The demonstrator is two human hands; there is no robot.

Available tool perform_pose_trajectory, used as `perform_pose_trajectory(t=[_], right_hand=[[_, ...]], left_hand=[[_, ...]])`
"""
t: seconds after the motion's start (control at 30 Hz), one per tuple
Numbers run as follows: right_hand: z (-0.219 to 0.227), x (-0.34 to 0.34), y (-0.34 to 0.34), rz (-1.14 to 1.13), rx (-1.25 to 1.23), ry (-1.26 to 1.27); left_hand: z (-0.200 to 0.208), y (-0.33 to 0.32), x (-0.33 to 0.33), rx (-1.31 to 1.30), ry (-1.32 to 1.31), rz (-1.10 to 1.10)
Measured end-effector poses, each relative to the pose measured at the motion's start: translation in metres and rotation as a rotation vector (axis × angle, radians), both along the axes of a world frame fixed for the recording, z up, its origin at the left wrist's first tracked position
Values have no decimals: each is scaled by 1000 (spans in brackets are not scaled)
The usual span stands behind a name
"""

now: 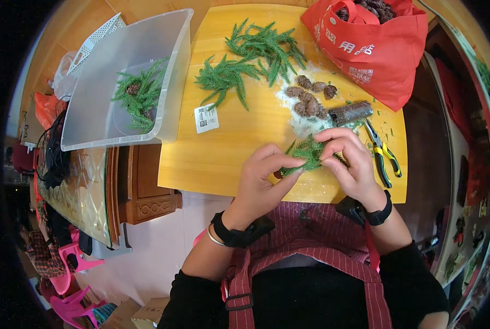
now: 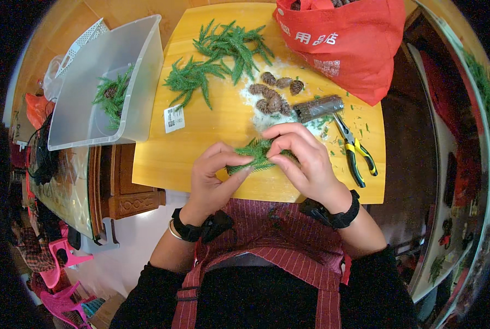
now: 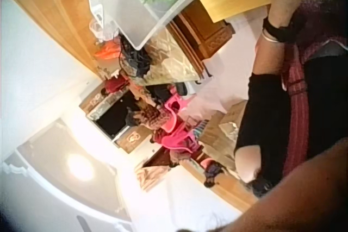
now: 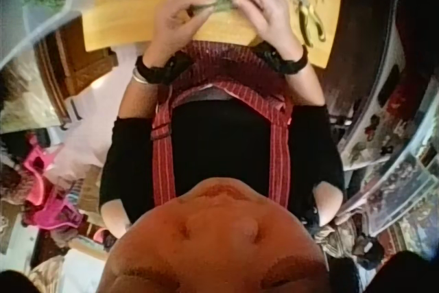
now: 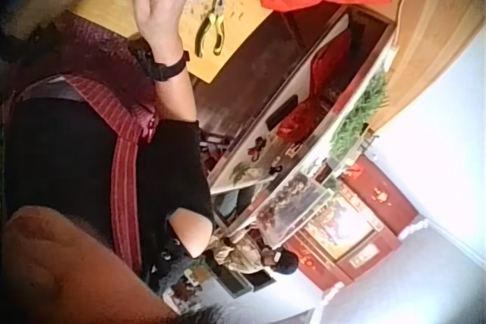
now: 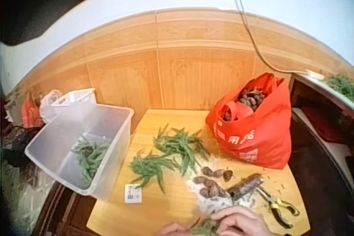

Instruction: The recorder is using a pair of pliers to trim small green plant sprigs and sort them alongside small brown seeds or nuts on a table.

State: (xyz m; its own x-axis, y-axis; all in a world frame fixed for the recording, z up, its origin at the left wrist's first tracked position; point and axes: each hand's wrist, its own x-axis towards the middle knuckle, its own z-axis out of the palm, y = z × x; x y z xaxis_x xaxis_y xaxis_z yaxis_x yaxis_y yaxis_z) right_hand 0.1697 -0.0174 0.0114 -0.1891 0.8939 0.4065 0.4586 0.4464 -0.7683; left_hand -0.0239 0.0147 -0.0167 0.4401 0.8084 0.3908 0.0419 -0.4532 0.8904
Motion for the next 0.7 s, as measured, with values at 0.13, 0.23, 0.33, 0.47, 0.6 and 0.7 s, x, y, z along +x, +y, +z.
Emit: perform_pose_trajectory(t=[0.13, 0.23, 0.33, 0.47, 0.6, 0.7], right_hand=[[1, 2, 1, 14, 40, -27], [-1, 2, 1, 14, 84, -49], [-2, 0, 0, -1, 98, -27], [-5, -5, -2, 0, 111, -35], [-4, -10, -1, 7, 209, -71], [-2, -11, -4, -6, 270, -111]], left_hand=[[3, 0, 0, 9, 6, 21], [4, -1, 0, -83, -7, 13], [-2, -1, 0, -194, -82, -20], [-5, -4, 4, -264, -161, -40], [3, -10, 5, -420, -292, -73], [7, -8, 7, -331, -218, -96]])
